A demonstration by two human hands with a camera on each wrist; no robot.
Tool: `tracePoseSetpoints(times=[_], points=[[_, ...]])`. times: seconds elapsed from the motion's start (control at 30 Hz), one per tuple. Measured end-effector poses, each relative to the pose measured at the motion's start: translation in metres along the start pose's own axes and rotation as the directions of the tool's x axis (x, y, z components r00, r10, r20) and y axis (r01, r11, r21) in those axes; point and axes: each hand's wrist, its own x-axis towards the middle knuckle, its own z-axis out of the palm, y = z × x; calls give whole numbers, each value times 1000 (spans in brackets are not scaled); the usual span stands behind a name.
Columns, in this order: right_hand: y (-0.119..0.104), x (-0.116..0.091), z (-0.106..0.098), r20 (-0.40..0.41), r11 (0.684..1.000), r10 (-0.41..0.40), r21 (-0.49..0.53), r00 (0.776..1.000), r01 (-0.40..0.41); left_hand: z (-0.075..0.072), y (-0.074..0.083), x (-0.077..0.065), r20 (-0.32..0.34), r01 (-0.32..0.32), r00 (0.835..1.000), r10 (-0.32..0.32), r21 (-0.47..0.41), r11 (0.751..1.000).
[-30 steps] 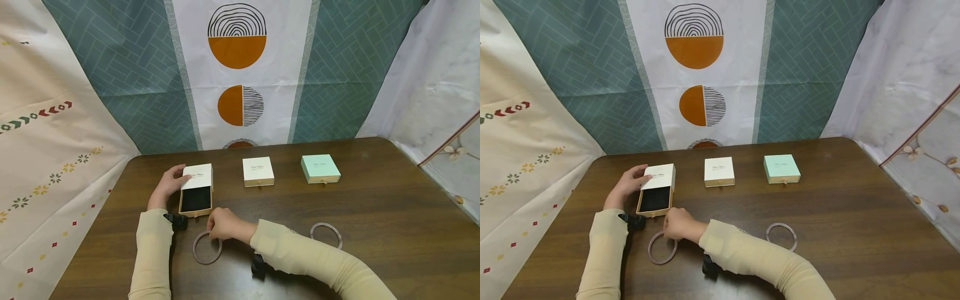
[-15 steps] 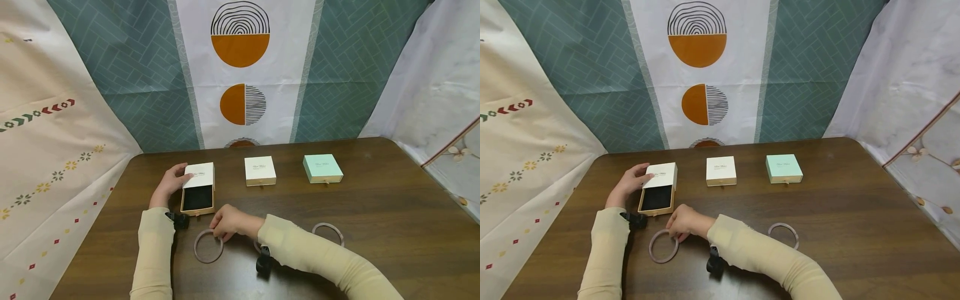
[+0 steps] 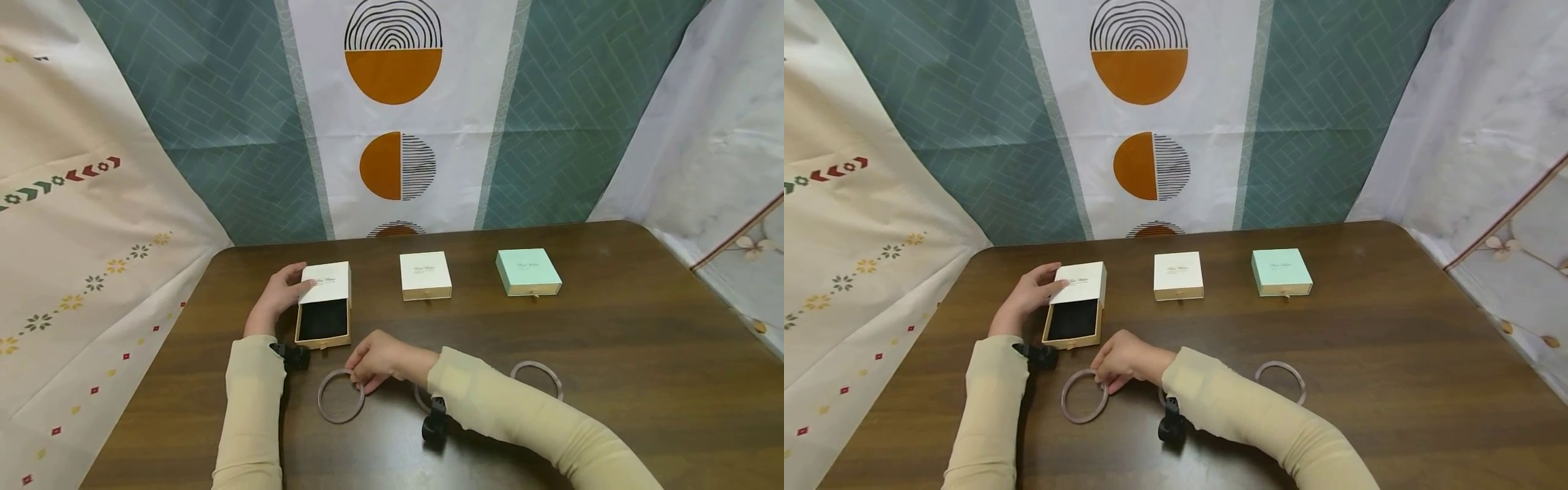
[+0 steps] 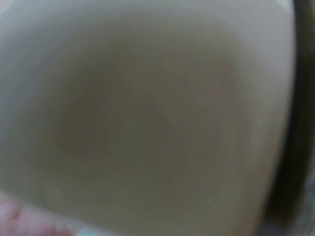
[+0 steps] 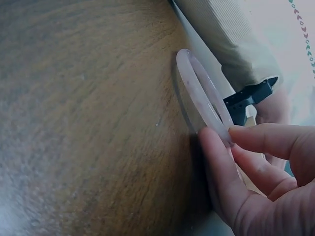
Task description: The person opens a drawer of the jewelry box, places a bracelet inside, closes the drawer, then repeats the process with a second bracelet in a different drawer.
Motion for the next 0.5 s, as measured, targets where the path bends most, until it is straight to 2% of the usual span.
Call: tracePoseSetpoints(times=[0.5], points=[[4, -2, -2, 14, 998, -8, 63, 1000, 7, -2, 0, -1, 0, 11, 1000, -11, 10, 1000]])
